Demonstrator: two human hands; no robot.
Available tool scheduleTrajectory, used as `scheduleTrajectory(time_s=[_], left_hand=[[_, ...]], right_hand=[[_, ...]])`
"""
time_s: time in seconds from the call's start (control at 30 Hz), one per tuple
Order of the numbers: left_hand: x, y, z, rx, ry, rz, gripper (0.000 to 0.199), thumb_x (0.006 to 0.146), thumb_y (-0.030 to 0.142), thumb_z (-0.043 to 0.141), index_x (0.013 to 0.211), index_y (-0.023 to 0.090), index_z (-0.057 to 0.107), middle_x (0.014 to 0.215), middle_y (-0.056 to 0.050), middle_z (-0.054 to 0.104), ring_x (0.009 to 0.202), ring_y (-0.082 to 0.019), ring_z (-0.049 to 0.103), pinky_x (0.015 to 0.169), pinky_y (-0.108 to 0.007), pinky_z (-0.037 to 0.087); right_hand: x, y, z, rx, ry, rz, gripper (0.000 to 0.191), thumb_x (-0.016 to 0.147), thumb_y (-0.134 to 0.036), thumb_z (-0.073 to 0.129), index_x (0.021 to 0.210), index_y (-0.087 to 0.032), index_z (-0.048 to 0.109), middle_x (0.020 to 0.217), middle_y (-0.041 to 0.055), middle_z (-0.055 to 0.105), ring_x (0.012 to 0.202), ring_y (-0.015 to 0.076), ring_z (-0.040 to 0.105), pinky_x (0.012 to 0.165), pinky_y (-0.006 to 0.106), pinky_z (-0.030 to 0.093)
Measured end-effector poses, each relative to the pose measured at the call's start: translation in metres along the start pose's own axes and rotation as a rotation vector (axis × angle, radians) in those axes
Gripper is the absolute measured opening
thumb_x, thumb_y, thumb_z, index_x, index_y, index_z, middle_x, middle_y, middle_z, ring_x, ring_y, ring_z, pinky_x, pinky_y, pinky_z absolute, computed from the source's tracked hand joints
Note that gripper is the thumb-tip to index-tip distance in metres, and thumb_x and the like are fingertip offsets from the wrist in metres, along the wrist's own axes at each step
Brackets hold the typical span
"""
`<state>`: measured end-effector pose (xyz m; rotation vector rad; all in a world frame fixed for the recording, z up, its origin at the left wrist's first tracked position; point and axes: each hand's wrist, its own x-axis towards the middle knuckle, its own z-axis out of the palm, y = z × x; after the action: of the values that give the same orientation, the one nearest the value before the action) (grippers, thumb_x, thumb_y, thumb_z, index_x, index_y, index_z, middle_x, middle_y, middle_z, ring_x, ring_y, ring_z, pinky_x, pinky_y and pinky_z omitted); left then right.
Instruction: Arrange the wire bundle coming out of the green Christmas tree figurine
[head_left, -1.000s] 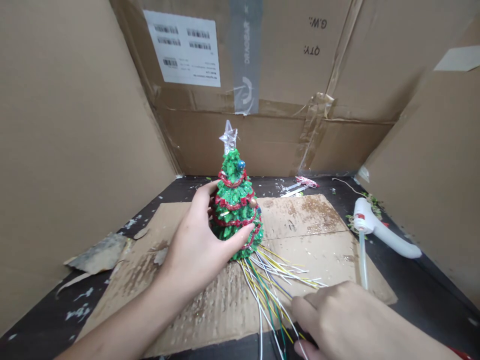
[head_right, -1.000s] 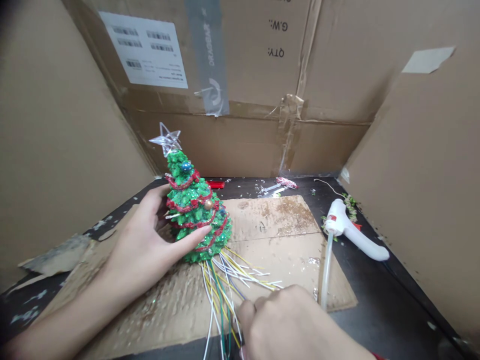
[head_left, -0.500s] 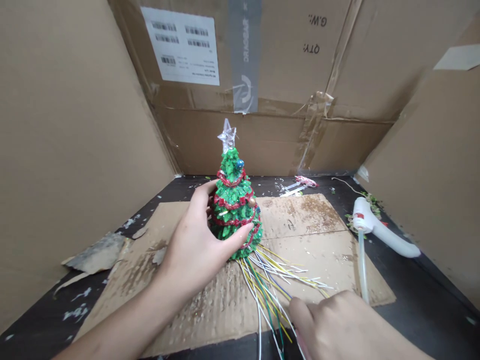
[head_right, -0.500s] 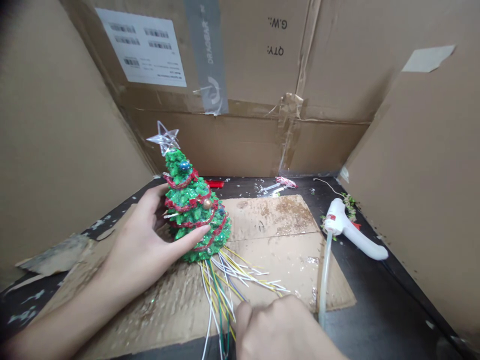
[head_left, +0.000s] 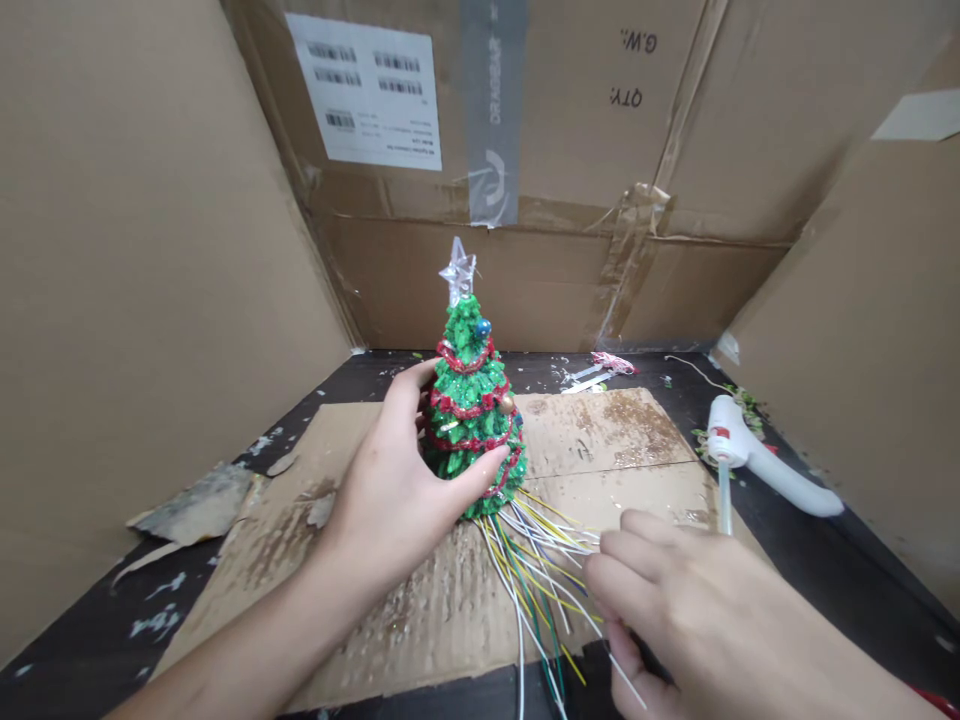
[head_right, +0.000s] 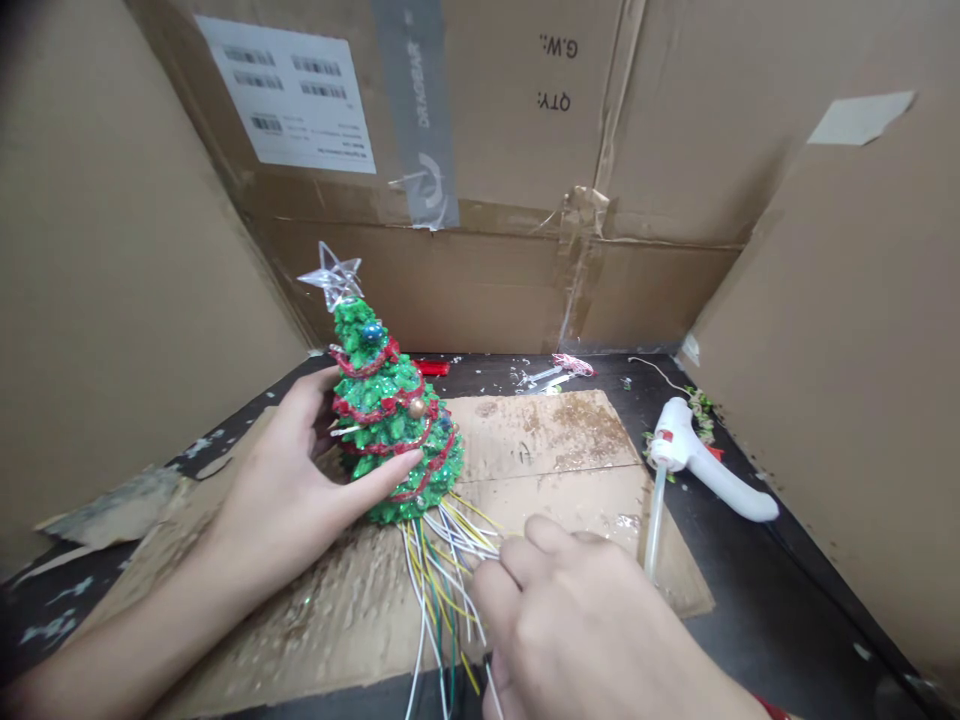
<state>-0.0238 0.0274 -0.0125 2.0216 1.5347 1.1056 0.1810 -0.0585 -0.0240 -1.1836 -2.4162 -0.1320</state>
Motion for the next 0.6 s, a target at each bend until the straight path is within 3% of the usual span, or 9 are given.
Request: scheduleTrajectory(time_s=[0.1, 0.33, 0.43, 0.6], left_hand=[[0.0001, 0.0003, -0.0001, 0.012, 0.004, 0.005, 0.066, 0.068, 0.038, 0.072, 0.126, 0.027, 0.042, 0.118, 0.000, 0.062, 0.103, -0.014, 0.065, 0.092, -0.026, 0.058], [0.0012, 0.0014, 0.0000, 0.015, -0.005, -0.007, 0.066, 0.068, 0.038, 0.072, 0.126, 0.027, 0.042, 0.117, 0.000, 0.062, 0.102, -0.013, 0.065, 0.092, -0.026, 0.058], [0.0006, 0.0012, 0.0002, 0.018, -0.006, -0.017, 0.067, 0.068, 0.037, 0.072, 0.127, 0.026, 0.042, 0.119, -0.001, 0.062, 0.104, -0.015, 0.065, 0.092, -0.027, 0.058], [-0.0005, 0.0007, -0.0003, 0.019, 0.000, -0.003, 0.068, 0.068, 0.037, 0.072, 0.128, 0.025, 0.042, 0.118, -0.002, 0.062, 0.102, -0.015, 0.065, 0.092, -0.028, 0.058]], right_hand=[[0.0006, 0.0022, -0.0011, 0.058, -0.023, 0.028, 0.012, 0.062, -0.011, 0.048, 0.066, -0.022, 0.046, 0.067, -0.0031, 0.053, 0.053, 0.0128, 0.050, 0.044, 0.027, 0.026], [-0.0037, 0.0024, 0.0010, 0.144, -0.243, 0.119, 0.016, 0.071, -0.008, 0.044, 0.073, -0.023, 0.049, 0.063, -0.0052, 0.055, 0.045, 0.0138, 0.051, 0.045, 0.031, 0.022], [-0.0031, 0.0002, 0.0013, 0.149, -0.281, 0.058, 0.020, 0.069, -0.008, 0.051, 0.083, -0.022, 0.053, 0.068, -0.0047, 0.060, 0.051, 0.0152, 0.056, 0.046, 0.031, 0.026], [0.0000, 0.0015, 0.0035, 0.212, -0.320, -0.109, 0.020, 0.070, -0.014, 0.068, 0.080, -0.020, 0.051, 0.075, -0.0043, 0.060, 0.059, 0.0133, 0.056, 0.051, 0.029, 0.032]])
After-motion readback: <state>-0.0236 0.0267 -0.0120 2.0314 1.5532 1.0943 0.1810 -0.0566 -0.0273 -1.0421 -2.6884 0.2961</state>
